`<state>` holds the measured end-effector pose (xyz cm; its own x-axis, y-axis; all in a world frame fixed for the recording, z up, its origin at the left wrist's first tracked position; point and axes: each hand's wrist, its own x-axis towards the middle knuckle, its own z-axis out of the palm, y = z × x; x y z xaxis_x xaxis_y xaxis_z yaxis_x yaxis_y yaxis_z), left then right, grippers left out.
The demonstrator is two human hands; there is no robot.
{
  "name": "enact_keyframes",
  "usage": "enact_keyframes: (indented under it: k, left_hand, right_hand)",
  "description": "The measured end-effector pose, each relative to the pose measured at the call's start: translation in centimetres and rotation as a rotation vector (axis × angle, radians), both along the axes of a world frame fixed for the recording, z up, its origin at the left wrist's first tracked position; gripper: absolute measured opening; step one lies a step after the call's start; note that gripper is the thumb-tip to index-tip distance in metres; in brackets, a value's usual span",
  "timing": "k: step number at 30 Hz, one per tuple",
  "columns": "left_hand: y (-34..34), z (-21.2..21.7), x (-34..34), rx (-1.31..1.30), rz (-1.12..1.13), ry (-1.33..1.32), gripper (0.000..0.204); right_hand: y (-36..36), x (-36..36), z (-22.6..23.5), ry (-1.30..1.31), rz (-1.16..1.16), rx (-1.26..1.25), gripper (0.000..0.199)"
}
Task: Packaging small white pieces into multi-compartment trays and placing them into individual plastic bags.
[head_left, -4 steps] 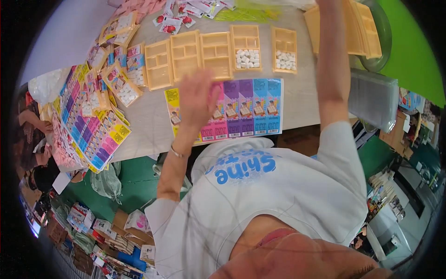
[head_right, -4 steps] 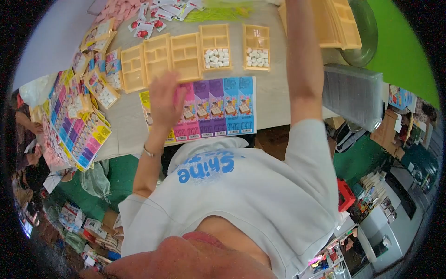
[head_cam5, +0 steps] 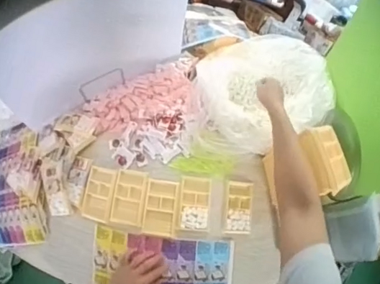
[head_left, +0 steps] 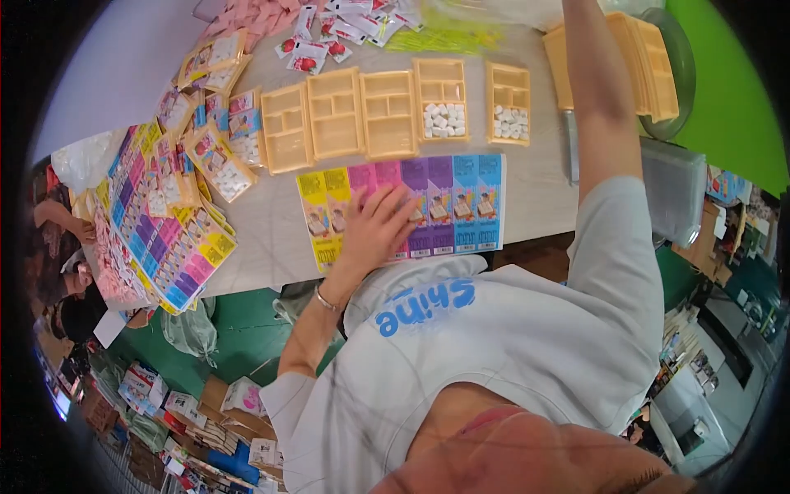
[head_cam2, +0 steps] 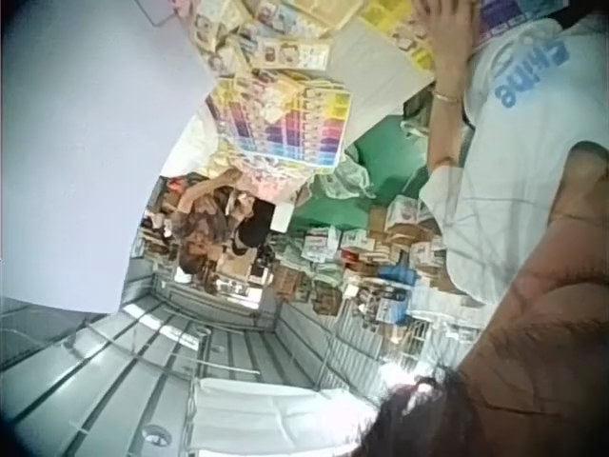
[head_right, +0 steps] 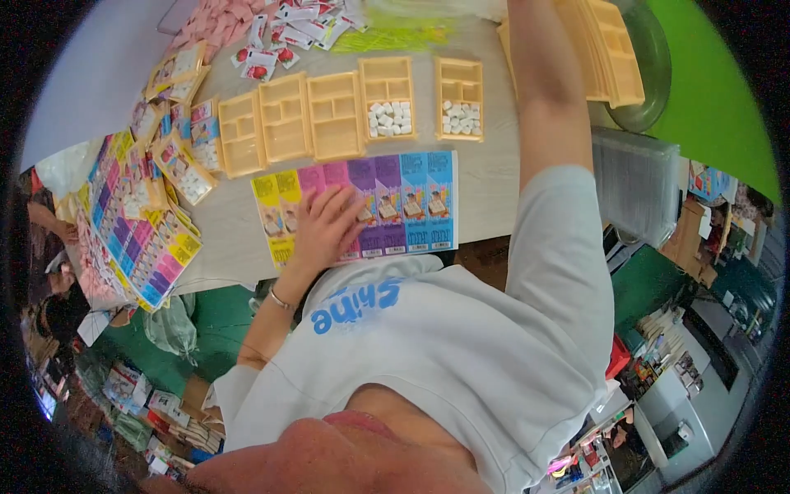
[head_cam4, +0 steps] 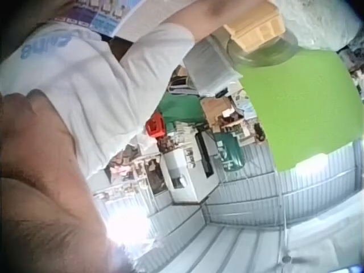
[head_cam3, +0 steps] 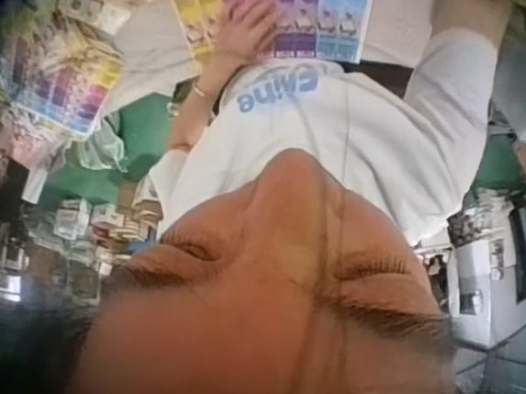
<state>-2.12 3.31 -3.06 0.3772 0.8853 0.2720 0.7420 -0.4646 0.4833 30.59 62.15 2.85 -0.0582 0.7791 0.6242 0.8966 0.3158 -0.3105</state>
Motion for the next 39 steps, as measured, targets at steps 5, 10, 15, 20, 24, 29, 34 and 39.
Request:
enact_keyframes:
  k: [5, 10, 15, 20, 24, 29, 34, 39]
  left_hand:
    - [-2.9, 0.3, -0.3, -0.182, 0.149, 0.109, 0.049]
    - [-0.7, -0.1, 1.2, -0.137, 0.056, 0.066, 0.051]
    - [-2.4, 0.3, 0.7, -0.202, 0.146, 0.101, 0.051]
    - [-0.6, 0.1, 2.0, -0.134, 0.094, 0.046, 0.051]
    - [-1.9, 0.3, 2.0, -0.167, 0.166, 0.062, 0.054]
    - [-0.4, -1.5, -0.3, -0.241, 0.167, -0.133, 0.058]
    - [10.3, 1.7, -6.4, 0.075, 0.259, 0.167, 0.081]
    - [12.2, -0.5, -6.0, -0.077, 0.151, 0.264, 0.105]
  right_hand:
    - [-7.7, -13.6, -2.4, -0.251, 0.094, -0.585, 0.045]
    - [-2.3, -6.2, -3.7, -0.401, -0.144, -0.575, 0.038]
    - [-5.0, -11.3, -1.5, -0.382, -0.058, -0.479, 0.031]
    - [3.7, 0.4, -4.4, -0.377, -0.102, -0.244, 0.035]
    - [-0.1, -0.9, -6.6, -0.125, 0.038, -0.266, 0.033]
    - [-13.7, -4.1, -3.7, 0.245, 0.162, -0.279, 0.03]
    - [-35.6, -17.2, -0.3, 1.779, 0.427, -1.005, 0.013]
    - [-40.8, -21.6, -5.8, 1.57, 0.491, -0.84, 0.011]
